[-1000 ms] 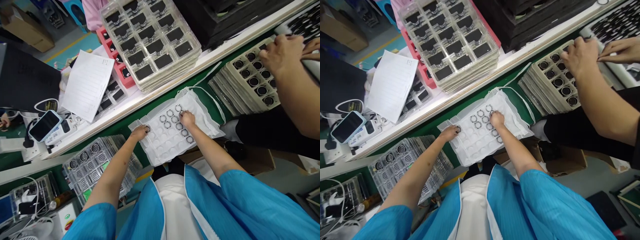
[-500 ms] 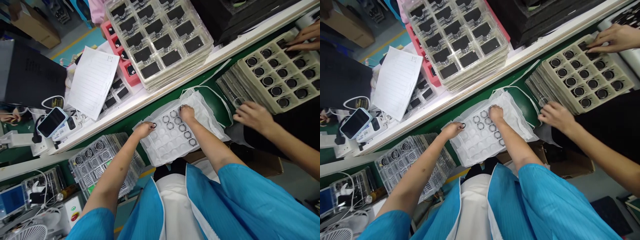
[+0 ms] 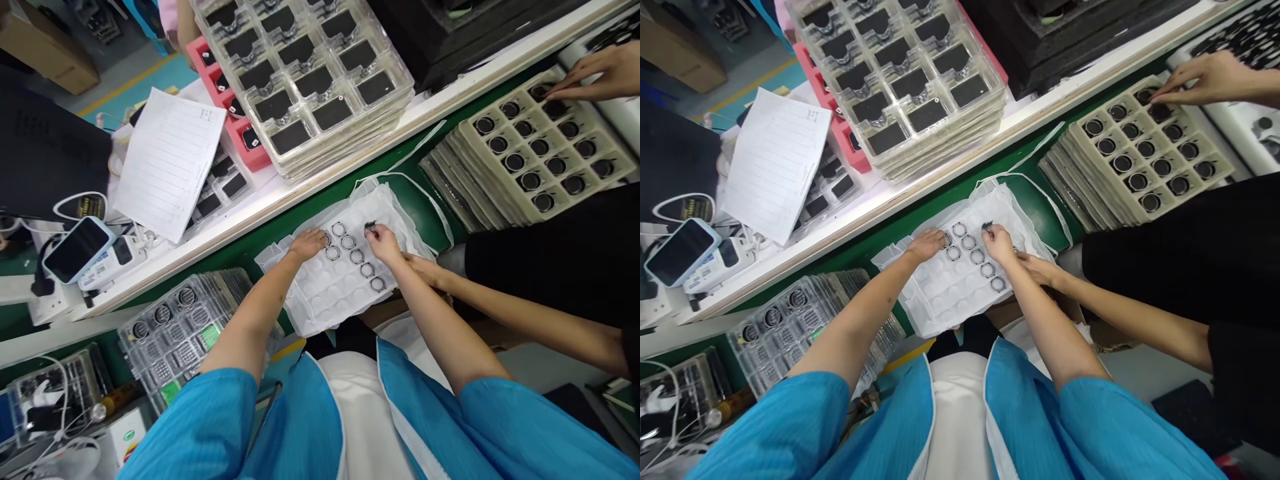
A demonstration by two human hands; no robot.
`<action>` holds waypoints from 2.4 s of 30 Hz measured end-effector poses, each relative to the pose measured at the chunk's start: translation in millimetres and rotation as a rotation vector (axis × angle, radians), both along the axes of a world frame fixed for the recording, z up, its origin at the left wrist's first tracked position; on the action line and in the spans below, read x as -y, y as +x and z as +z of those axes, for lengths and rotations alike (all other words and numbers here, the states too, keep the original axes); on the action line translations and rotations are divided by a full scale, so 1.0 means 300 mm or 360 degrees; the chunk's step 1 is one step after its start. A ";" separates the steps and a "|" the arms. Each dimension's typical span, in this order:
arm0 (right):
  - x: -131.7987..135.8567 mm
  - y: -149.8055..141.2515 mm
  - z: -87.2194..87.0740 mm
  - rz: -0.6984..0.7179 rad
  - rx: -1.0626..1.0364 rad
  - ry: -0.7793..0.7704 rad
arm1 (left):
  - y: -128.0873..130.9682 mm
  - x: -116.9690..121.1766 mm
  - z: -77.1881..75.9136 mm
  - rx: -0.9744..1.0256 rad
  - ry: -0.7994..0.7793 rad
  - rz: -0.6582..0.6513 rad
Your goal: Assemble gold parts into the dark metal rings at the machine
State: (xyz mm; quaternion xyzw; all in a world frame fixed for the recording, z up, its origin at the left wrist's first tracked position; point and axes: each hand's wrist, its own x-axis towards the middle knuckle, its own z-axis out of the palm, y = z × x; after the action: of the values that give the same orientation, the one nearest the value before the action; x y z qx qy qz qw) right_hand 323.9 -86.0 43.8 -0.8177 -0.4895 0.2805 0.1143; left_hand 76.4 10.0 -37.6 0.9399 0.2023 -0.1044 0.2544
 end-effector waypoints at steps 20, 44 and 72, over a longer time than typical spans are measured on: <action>0.032 -0.825 0.378 0.1826 0.0002 0.0048 | -0.843 0.516 0.610 -0.0177 0.0229 0.1600; 0.055 -1.213 0.324 0.2177 0.0208 0.0244 | -1.270 0.588 0.428 0.0045 0.0567 0.2105; 0.175 -0.578 0.239 0.1016 -0.0028 -0.0328 | -0.805 0.734 0.599 0.0599 0.0162 0.1831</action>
State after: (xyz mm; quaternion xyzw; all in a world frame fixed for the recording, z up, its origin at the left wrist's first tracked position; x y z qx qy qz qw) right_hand 150.5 -138.5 115.4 -0.6279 -0.6889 0.3574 -0.0585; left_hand -165.1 -210.2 142.1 0.6932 0.6340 0.2277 0.2561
